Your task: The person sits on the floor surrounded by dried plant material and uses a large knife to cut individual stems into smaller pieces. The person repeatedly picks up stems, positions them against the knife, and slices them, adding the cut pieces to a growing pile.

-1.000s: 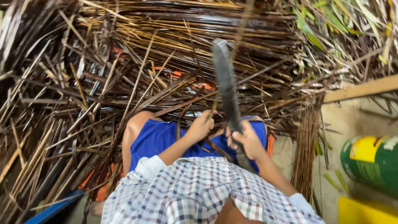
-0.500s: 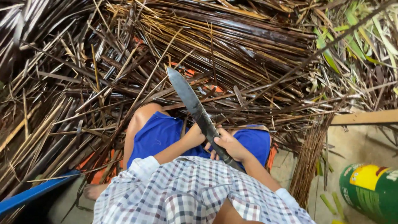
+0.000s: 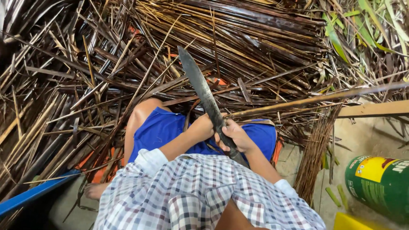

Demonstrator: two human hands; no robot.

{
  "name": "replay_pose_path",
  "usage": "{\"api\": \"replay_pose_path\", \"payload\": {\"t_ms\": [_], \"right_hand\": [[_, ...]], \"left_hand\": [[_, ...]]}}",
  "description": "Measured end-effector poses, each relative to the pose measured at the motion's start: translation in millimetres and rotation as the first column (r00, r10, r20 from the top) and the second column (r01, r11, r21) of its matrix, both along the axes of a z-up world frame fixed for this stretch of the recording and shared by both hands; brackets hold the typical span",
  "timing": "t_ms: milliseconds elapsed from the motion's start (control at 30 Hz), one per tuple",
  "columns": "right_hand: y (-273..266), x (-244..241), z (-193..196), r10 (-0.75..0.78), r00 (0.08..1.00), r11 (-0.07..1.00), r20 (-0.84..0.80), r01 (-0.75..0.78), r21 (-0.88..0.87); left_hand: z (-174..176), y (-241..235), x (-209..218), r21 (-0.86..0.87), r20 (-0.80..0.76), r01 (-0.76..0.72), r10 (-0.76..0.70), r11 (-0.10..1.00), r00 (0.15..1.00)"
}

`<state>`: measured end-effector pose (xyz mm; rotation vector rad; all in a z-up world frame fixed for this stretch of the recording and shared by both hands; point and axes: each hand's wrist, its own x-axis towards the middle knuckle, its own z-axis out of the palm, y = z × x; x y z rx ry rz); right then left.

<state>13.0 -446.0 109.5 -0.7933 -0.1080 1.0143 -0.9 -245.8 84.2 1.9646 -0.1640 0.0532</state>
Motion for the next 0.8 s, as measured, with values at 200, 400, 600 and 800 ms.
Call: {"api": "replay_pose_path", "payload": {"t_ms": [200,400,600,800], "right_hand": [[13.6,1.0,28.5,-0.017,0.999,1.000,0.050,0.018,-0.024],[17.9,-0.6,47.2,-0.033,0.999,0.999,0.020,0.033,0.007],[9.5,1.6,29.0,-0.048,0.995,0.999,0.091,0.048,0.006],[21.9,4.0,95.5,-0.065,0.958,0.997,0.281,0.075,-0.026]], "left_hand": [[-6.8,3.6,-1.3,0.064,0.083,0.002,-0.007,0.998,0.997],[-14.3,7.8,-0.3,0.131,0.130,0.012,-0.029,0.991,0.991],[-24.1,18.9,0.7,0.185,0.169,0.035,-0.067,0.982,0.983],[11.1,21.4,6.1,-0.214,0.064,-0.042,0.057,0.976,0.996]]}}
